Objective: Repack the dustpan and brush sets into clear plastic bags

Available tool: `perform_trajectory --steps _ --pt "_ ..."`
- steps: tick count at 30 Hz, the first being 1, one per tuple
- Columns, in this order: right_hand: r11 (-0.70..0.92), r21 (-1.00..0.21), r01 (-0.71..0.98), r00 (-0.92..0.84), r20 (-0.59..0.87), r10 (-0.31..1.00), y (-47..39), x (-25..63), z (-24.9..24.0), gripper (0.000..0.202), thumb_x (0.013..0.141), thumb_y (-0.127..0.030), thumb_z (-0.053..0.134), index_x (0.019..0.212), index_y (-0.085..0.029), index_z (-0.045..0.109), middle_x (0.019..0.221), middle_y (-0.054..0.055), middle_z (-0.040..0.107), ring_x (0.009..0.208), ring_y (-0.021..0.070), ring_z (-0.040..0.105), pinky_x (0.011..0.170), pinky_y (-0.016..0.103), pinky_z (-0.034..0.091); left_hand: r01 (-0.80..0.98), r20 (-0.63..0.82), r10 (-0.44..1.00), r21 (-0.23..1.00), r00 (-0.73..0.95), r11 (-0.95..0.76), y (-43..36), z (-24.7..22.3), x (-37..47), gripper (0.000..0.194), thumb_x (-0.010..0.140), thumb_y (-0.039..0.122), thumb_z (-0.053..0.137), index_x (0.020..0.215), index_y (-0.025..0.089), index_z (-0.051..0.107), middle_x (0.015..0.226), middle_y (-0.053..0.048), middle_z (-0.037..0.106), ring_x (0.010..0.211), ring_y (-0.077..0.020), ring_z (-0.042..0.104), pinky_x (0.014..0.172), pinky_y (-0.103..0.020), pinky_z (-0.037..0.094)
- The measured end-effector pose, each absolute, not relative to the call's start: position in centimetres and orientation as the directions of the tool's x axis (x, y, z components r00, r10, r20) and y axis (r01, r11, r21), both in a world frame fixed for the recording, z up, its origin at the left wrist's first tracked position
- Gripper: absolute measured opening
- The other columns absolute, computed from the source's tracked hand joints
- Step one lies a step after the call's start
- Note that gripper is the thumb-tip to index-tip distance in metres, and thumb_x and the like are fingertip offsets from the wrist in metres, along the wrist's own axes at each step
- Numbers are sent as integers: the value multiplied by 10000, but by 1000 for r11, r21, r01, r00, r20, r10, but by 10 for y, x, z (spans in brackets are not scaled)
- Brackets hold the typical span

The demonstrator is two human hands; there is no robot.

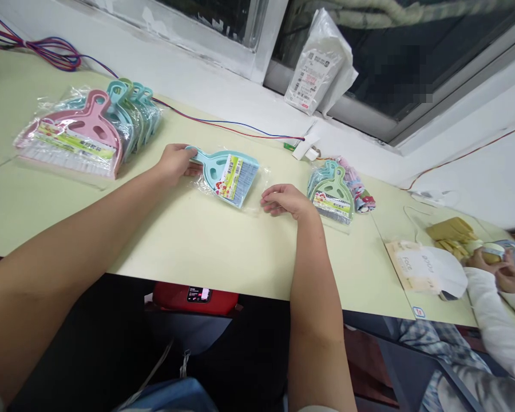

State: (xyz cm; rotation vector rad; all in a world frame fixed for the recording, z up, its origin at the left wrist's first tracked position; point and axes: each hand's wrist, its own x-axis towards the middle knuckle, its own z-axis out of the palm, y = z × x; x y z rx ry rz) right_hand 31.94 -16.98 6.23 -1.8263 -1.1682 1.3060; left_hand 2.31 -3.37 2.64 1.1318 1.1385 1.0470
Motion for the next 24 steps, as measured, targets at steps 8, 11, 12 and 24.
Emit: perform_trajectory --steps 8,11,12,24 --pt "-253 -936 246 303 -174 937 -159 294 55 102 918 -210 692 841 -148 665 808 85 740 593 118 658 474 187 524 305 -107 967 952 230 33 -24 17 16 88 834 266 584 869 188 606 779 -101 670 812 -261 685 757 -435 576" --pt "-275 -934 229 281 -207 937 -157 281 49 98 937 -194 665 851 -154 643 852 104 753 636 146 684 502 230 567 589 131 976 781 174 -210 -32 23 10 153 866 303 564 894 184 655 869 -106 689 938 -279 636 885 -463 530" --pt "-278 -931 236 279 -209 937 -157 278 46 96 941 -186 656 852 -153 642 854 104 751 631 146 680 499 236 568 650 239 955 700 177 -296 -35 26 9 174 877 306 552 919 188 672 933 -106 697 984 -281 620 933 -465 509" --pt "-225 -957 184 330 -156 931 -150 269 37 32 921 -154 637 908 -176 618 907 75 753 598 119 661 457 199 485 582 398 738 453 546 -675 -45 17 19 399 899 336 522 1221 202 716 1253 -125 679 1209 -319 583 1073 -480 449"
